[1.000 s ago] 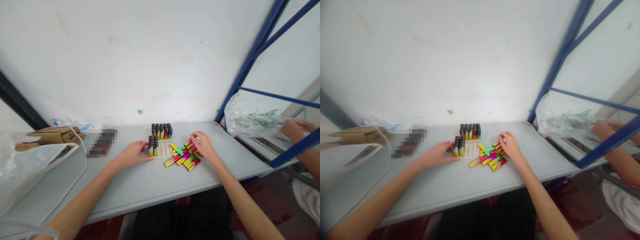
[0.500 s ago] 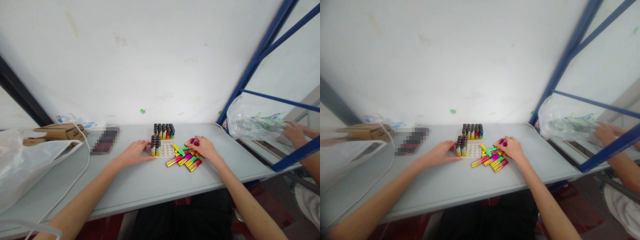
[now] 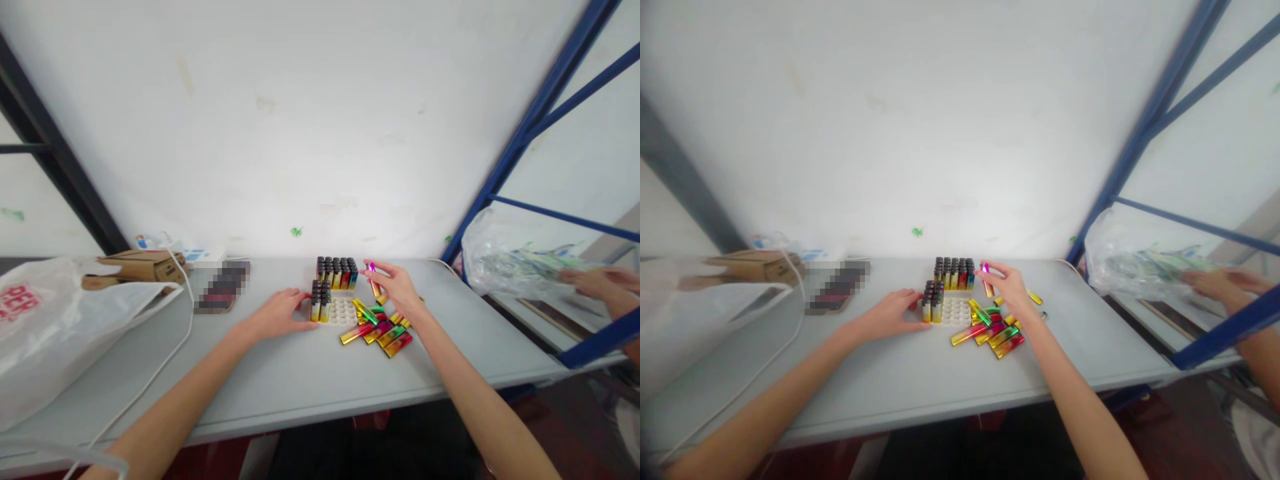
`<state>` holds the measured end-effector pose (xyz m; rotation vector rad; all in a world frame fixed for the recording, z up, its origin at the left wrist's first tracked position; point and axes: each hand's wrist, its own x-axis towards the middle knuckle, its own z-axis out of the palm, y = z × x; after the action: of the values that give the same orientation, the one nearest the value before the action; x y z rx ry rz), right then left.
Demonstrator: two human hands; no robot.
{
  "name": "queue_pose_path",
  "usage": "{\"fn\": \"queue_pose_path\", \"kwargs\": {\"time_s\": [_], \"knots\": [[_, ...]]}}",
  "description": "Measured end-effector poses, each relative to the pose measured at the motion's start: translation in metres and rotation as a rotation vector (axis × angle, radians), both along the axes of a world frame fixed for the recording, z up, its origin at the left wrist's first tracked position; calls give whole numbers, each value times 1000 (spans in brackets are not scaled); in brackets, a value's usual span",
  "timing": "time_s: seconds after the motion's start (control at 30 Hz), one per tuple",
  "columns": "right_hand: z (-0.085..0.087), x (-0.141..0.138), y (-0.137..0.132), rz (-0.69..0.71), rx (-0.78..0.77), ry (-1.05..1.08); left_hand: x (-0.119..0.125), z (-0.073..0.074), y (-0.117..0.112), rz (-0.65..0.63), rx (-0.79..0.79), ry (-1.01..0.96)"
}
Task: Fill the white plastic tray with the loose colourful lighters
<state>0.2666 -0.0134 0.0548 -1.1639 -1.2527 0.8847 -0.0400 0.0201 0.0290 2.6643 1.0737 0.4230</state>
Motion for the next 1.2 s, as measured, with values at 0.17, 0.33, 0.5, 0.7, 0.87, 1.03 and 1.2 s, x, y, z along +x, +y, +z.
{"fn": "queue_pose_path", "kwargs": {"time_s": [0.17,0.33,0.5,0.7,0.87,1.03,1.2], "knots": [[-3,-42,-1,208,83,137,-1,2,-1,-6,-6,8],[-21,-58,-6,221,-8,94,0,4,-1,-2,-37,3],[-26,-51,-6,28,75,-157,-4,6,3,-31,-57,-7],[-28,-49,-8,-103,168,-481,-11,14,5,-13,-108,6],[-26,-55,-13,-115,202,-536,-11,17,4,8,-125,3],[-22,-57,-15,-7,235,-558,-11,15,6,5,-134,3],[-20,-56,-15,110,341,-683,-10,14,5,-17,-80,17]]}}
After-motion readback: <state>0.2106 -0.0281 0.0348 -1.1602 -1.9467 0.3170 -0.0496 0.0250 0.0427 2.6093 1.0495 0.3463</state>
